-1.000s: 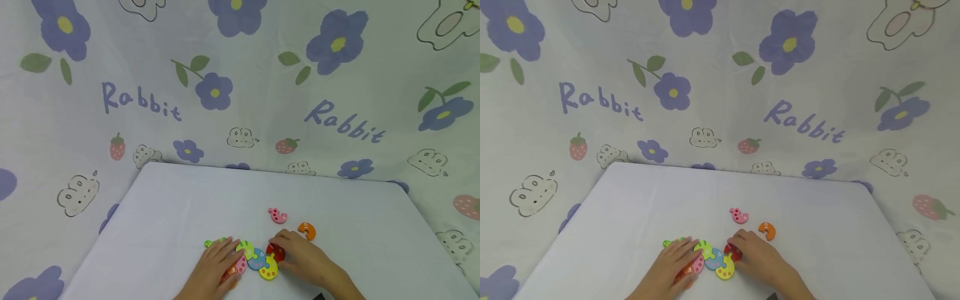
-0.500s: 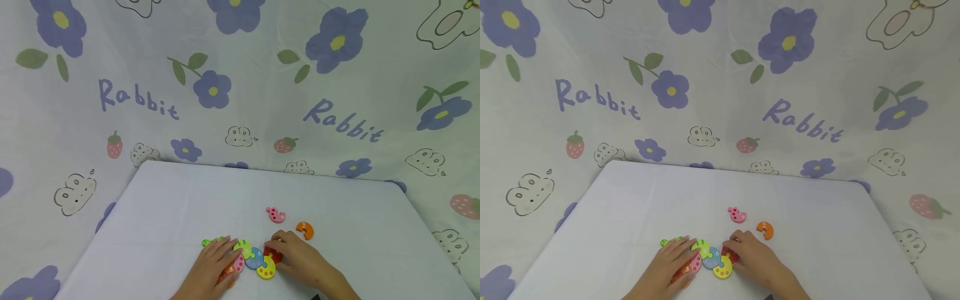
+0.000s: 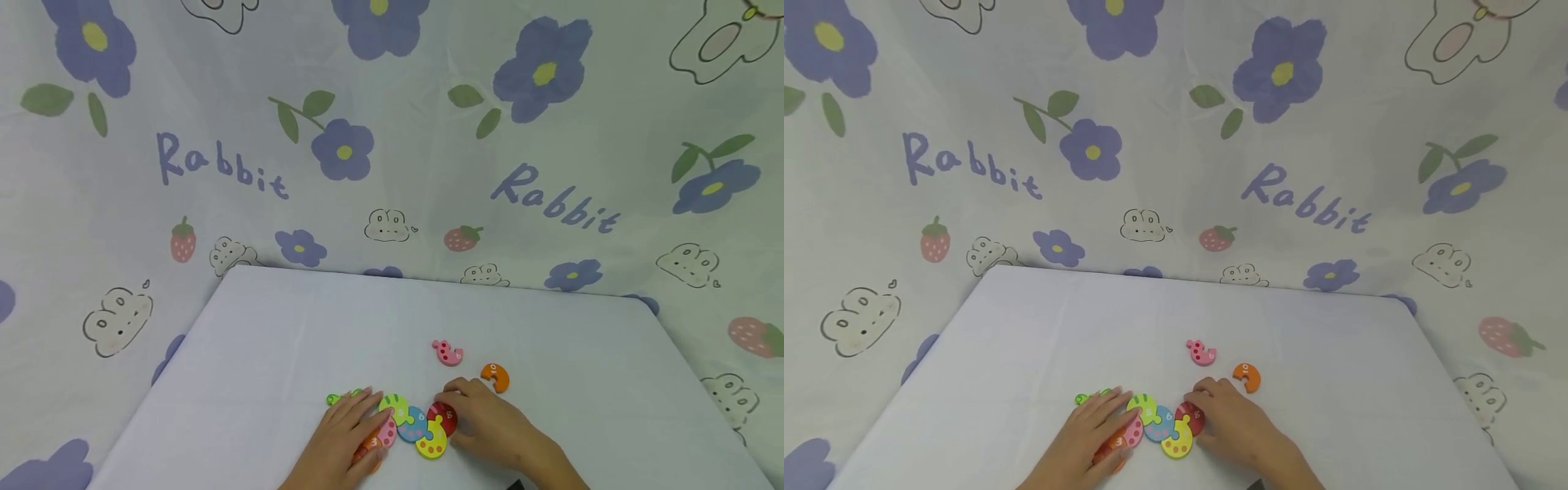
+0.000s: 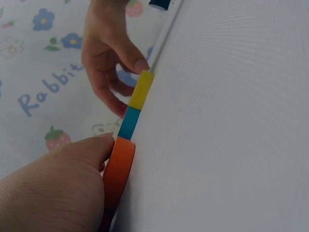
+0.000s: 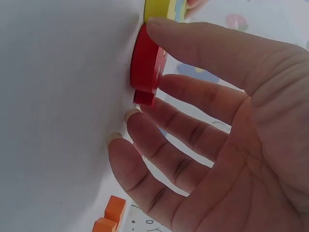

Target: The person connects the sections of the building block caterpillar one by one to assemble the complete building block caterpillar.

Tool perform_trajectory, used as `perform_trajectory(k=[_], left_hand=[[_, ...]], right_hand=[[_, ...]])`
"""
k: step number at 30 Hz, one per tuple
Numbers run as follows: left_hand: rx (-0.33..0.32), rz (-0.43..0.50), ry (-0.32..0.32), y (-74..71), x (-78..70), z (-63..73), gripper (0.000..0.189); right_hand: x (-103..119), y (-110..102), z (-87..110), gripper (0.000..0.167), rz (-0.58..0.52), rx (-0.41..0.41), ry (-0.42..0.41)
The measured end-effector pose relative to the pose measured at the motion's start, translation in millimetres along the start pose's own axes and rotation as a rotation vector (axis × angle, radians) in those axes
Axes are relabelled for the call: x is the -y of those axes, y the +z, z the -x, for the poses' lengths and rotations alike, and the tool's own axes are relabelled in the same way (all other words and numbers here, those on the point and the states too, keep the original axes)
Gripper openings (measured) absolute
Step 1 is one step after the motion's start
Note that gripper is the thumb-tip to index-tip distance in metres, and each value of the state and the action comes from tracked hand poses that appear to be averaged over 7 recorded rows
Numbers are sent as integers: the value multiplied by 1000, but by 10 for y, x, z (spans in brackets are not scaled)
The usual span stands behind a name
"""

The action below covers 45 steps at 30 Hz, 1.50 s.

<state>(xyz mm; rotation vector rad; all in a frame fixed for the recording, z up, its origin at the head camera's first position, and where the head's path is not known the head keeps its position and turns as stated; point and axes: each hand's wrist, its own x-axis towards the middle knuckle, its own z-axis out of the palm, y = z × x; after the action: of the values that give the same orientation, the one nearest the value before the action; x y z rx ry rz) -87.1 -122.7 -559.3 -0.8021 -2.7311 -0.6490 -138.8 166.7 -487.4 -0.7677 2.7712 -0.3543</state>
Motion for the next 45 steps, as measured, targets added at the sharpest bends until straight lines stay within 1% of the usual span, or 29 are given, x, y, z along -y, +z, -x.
perform_trajectory(k=[7, 8, 10, 14, 15, 16, 18, 24, 27, 32, 35, 39, 42, 45], left_hand=[[79, 25, -76, -27, -11, -2, 56], [77, 28, -80, -25, -7, -2, 57], [31, 28, -61, -11, 10, 0, 56], [-132, 0, 21, 26, 72, 9, 54], [-165, -5, 31, 31, 88, 12, 54], [-185, -8, 29, 31, 101, 11, 54], [-210, -12, 0, 22, 119, 12, 54], [-245, -20, -145, -18, 141, 23, 52], [-238, -26, -202, -32, 143, 29, 52], [-202, -33, -274, -52, 138, 32, 53], [-188, -37, -308, -73, 123, 27, 53], [-207, -37, -338, -89, 105, 35, 55], [-216, -35, -356, -90, 103, 44, 56], [-205, -38, -359, -84, 105, 42, 55]], right_hand=[[-86, 26, -17, 55, -48, 6, 26], [-97, 27, -19, 55, -56, 5, 29], [-110, 29, -22, 55, -65, -1, 26], [-130, 43, -18, 54, -59, -17, 10], [-134, 47, -17, 53, -56, -22, 6], [-138, 47, -16, 52, -52, -27, 2], [-146, 46, -17, 49, -43, -38, -3], [-169, 57, -29, 44, -12, -61, 12], [-179, 63, -29, 43, -17, -60, 32], [-180, 27, -8, 42, -79, -41, 56], [-202, -24, 25, 44, -100, -57, 49], [-240, -85, 11, 50, -83, -99, 45], [-257, -121, -101, 53, -42, -146, 53], [-279, -141, -258, 55, 27, -191, 76]])
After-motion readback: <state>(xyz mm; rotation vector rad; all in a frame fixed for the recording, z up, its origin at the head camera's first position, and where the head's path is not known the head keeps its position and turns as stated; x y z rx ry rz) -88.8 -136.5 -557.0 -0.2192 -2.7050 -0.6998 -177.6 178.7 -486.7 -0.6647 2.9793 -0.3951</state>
